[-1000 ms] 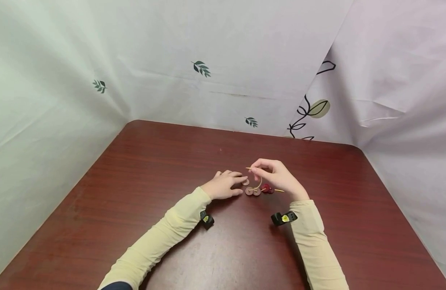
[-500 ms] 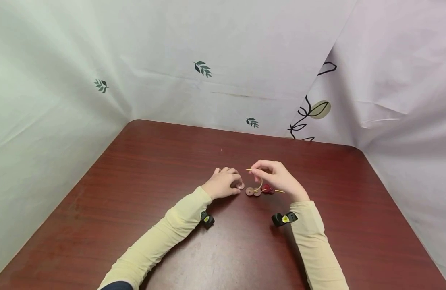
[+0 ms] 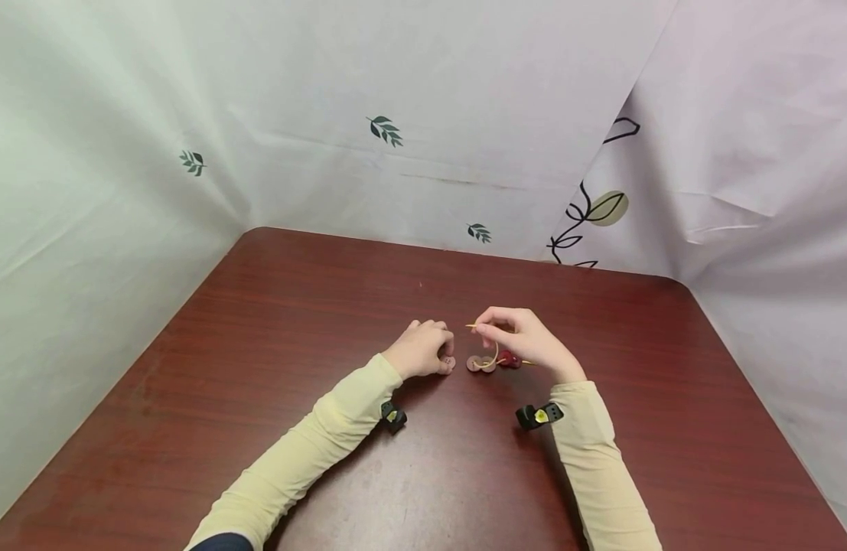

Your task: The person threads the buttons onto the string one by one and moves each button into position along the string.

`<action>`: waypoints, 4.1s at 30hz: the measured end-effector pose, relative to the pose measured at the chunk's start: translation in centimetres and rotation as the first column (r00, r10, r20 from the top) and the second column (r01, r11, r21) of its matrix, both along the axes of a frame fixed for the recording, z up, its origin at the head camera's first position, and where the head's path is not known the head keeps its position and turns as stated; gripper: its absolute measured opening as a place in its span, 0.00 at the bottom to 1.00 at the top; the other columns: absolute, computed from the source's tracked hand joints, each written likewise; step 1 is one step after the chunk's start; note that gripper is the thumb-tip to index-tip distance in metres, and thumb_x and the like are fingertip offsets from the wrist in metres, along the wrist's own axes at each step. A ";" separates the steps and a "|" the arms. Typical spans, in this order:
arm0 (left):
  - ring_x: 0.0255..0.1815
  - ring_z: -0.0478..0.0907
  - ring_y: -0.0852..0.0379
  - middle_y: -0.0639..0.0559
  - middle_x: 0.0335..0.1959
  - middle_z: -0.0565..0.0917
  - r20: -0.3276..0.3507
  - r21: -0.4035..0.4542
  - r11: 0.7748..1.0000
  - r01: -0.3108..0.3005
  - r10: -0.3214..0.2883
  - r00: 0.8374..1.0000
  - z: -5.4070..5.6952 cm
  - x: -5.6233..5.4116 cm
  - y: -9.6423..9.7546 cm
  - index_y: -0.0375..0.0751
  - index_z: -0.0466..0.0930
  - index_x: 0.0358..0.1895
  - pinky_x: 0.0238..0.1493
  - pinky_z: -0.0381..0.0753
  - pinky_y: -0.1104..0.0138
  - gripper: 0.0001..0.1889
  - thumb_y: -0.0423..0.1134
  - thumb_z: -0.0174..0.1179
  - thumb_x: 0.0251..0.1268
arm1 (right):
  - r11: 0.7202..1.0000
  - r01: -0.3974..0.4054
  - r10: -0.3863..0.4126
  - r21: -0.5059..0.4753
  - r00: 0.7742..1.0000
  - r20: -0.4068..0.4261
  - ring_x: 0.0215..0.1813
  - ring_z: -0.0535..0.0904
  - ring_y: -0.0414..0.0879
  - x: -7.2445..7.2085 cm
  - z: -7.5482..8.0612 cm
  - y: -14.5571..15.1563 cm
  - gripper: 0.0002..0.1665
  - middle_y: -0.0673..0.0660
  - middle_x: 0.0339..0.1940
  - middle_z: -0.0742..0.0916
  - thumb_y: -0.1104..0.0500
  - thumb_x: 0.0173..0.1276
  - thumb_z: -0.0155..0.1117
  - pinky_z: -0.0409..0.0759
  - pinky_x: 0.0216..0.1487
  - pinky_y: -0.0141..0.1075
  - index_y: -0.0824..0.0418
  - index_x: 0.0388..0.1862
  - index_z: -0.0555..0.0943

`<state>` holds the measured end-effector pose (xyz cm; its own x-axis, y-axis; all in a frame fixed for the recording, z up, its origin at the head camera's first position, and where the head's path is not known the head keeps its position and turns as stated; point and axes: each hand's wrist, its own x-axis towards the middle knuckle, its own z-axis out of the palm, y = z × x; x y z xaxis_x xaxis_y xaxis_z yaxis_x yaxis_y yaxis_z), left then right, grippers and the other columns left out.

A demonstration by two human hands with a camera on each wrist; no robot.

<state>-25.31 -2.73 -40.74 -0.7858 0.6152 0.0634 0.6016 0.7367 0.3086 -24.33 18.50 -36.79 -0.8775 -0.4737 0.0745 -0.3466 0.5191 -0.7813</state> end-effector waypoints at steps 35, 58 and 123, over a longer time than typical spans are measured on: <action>0.25 0.69 0.62 0.57 0.24 0.71 0.123 0.005 0.998 0.067 -0.067 0.990 -0.1 -0.2 0.0 0.43 0.74 0.26 0.32 0.70 0.70 0.12 0.37 0.70 0.42 | 0.998 -0.010 0.009 0.059 1.000 0.012 0.16 0.70 0.51 0.2 0.3 0.3 0.08 0.59 0.25 0.82 0.55 0.71 0.60 0.67 0.14 0.34 0.57 0.42 0.83; 0.29 0.73 0.62 0.55 0.29 0.77 0.064 0.098 0.985 0.144 -0.151 0.986 0.8 -0.8 -0.7 0.46 0.83 0.35 0.34 0.71 0.72 0.10 0.38 0.69 0.47 | 0.997 0.004 -0.004 0.077 1.000 -0.002 0.15 0.69 0.43 0.2 0.2 0.3 0.11 0.59 0.24 0.82 0.55 0.71 0.60 0.66 0.15 0.32 0.60 0.44 0.83; 0.35 0.81 0.62 0.47 0.34 0.86 0.116 0.694 0.714 0.098 -0.244 0.963 2.4 -0.9 -1.1 0.40 0.77 0.44 0.44 0.84 0.62 0.14 0.27 0.65 0.54 | 1.000 -0.006 0.005 -0.011 0.996 -0.093 0.20 0.69 0.38 0.5 0.3 -0.7 0.06 0.58 0.22 0.81 0.55 0.69 0.62 0.68 0.21 0.31 0.53 0.33 0.82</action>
